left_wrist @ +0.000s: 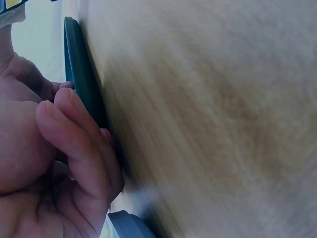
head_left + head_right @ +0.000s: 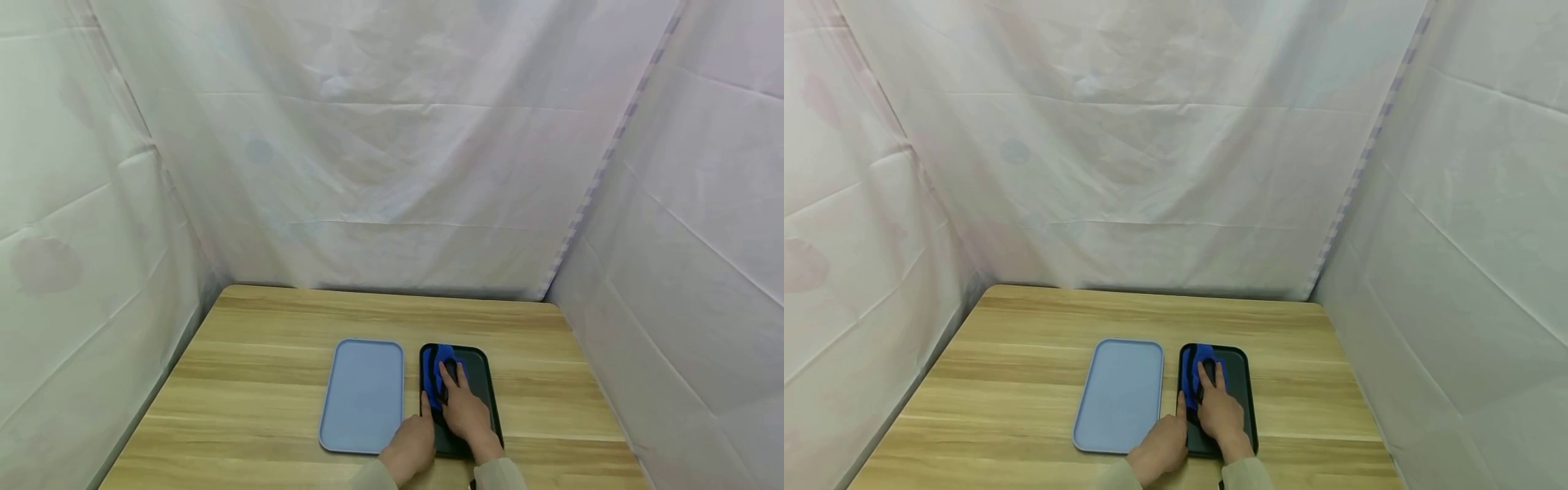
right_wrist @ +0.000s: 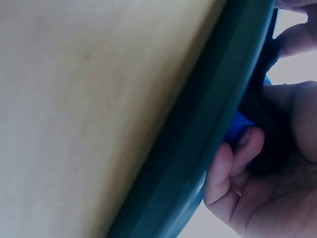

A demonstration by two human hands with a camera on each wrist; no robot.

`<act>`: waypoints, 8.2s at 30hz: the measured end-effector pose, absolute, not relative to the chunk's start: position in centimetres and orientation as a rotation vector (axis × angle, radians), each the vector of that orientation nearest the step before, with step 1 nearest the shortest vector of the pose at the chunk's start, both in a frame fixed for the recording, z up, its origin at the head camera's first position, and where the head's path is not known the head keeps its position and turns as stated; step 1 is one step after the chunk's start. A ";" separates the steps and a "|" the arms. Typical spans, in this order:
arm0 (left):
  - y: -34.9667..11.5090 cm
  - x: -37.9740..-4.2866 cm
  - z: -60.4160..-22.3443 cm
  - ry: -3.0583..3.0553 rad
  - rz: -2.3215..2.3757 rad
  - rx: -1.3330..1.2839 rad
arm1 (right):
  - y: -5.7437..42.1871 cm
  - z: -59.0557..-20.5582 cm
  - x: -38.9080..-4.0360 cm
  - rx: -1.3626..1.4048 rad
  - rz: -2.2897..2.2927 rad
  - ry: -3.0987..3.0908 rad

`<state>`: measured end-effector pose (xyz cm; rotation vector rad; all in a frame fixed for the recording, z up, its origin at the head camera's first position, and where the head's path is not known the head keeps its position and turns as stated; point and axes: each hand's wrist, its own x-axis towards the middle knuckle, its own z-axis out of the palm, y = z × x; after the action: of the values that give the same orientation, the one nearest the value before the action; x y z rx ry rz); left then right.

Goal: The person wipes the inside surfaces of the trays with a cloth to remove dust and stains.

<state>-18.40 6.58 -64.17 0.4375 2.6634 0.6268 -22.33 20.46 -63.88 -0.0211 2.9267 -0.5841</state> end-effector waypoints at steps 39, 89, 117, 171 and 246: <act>6.6 -18.4 -63.9 2.674 0.607 0.441 | 20.8 -63.6 -18.7 -0.004 -0.601 2.876; 6.6 -18.3 -63.8 2.702 0.587 0.426 | 25.4 -63.3 -18.0 -0.046 -0.664 2.817; 6.3 -18.2 -63.4 2.680 0.648 0.436 | 26.1 -63.1 -19.3 -0.005 -0.641 2.814; 6.8 -18.1 -63.6 2.675 0.648 0.397 | 26.9 -62.5 -24.2 -0.069 -0.638 2.833; 6.6 -18.4 -63.5 2.668 0.626 0.398 | 20.8 -63.9 -22.1 0.014 -0.637 2.887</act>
<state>-18.38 6.60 -63.46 0.3977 2.6675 0.6261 -22.11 20.82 -63.89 0.0145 2.8868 -0.6373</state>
